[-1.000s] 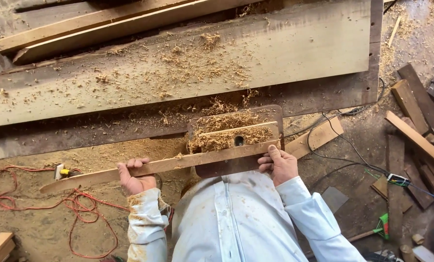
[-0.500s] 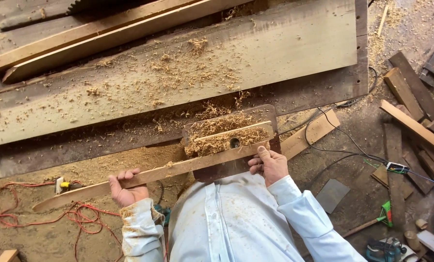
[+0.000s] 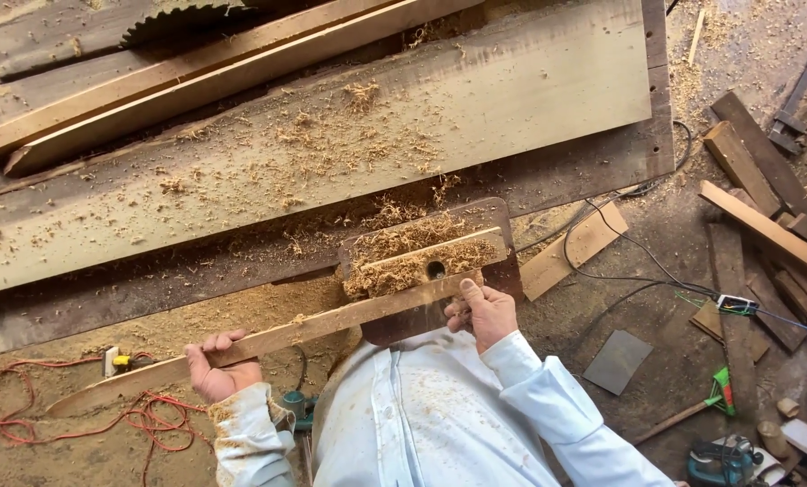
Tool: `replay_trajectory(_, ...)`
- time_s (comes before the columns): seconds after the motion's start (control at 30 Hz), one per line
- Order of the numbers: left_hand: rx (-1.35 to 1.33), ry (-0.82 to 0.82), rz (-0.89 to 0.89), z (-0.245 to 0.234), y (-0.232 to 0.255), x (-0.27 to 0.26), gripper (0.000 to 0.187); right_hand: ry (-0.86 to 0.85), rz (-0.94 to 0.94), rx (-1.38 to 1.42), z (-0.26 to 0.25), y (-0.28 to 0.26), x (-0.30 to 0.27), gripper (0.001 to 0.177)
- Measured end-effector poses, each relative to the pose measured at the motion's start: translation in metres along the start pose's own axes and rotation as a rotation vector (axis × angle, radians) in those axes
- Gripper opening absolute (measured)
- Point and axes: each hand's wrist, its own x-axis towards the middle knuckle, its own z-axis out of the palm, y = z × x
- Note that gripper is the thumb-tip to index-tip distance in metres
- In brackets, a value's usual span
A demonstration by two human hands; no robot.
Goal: Processing a wooden strip by sanding it with an angle grinder and then feeding it through a manual shaping jig to create a profile.
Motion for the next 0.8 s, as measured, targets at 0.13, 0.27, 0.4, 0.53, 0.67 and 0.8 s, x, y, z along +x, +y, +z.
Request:
replay_trajectory(0.13, -0.002, -0.022, -0.012, -0.005, 0.004, 0.004, 0.025, 0.012, -0.002, 0.010, 0.003, 0.006, 0.001, 0.027)
replay_trajectory(0.27, 0.023, -0.020, 0.015, -0.003, 0.006, 0.005, 0.024, 0.005, 0.002, 0.012, 0.007, 0.005, -0.003, 0.028)
replay_trajectory(0.4, 0.018, -0.050, 0.004, -0.013, 0.008, 0.013, 0.025, 0.001, -0.022, -0.005, 0.006, 0.013, 0.002, 0.029)
replay_trajectory(0.53, -0.013, -0.054, -0.013, -0.015, 0.012, 0.016, 0.028, 0.003, -0.022, 0.035, 0.008, 0.016, 0.004, 0.030)
replay_trajectory(0.67, -0.038, -0.018, -0.017, -0.018, 0.015, 0.021, 0.026, 0.011, -0.009, 0.027, 0.014, 0.011, -0.004, 0.031)
replay_trajectory(0.8, -0.005, -0.027, 0.024, -0.025, 0.018, 0.029, 0.024, 0.002, -0.009, 0.042, 0.019, 0.012, -0.007, 0.030)
